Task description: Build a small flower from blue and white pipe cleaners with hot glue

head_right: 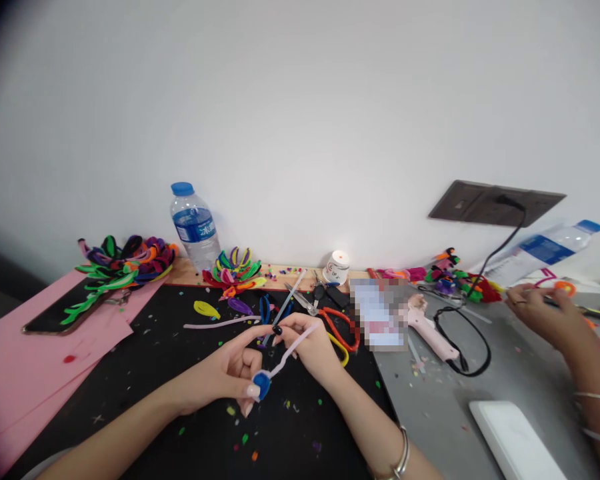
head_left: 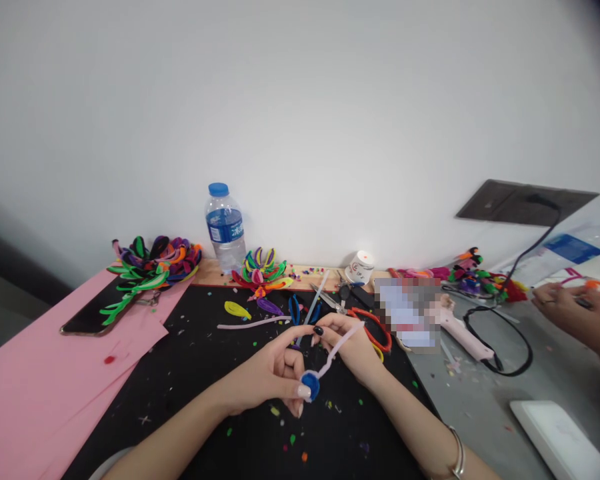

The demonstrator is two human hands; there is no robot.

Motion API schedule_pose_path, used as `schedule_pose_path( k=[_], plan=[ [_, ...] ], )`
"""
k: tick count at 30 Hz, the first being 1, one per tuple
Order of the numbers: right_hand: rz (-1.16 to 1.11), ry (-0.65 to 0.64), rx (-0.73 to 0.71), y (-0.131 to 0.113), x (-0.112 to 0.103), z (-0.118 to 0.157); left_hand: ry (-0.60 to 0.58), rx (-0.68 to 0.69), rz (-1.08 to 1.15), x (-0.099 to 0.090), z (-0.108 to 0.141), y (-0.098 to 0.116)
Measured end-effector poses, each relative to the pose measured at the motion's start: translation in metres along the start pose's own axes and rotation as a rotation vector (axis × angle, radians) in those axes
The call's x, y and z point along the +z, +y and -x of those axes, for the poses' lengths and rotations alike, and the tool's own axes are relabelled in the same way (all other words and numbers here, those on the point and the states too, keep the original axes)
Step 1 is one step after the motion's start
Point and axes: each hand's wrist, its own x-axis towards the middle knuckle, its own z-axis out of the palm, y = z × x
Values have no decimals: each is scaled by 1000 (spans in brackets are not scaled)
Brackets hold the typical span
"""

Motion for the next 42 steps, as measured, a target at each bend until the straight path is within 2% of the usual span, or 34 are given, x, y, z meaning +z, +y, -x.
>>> schedule_pose_path(
  k=[10, 17, 27, 36, 42],
  plan=[
    [16, 21, 10, -11, 2, 2, 20, 11, 14, 0, -1, -1],
    [-22, 79, -42, -5, -5, 0, 120, 163, 105, -3, 1, 7],
    [-20, 77, 9, -3, -4, 0, 139, 163, 109, -6, 2, 7],
    [66, 70, -54, 2, -8, -2, 102, 135, 136, -5, 4, 11],
    [-149, -1, 25, 4, -7, -3, 103, 118, 142, -4, 4, 14]
  ],
)
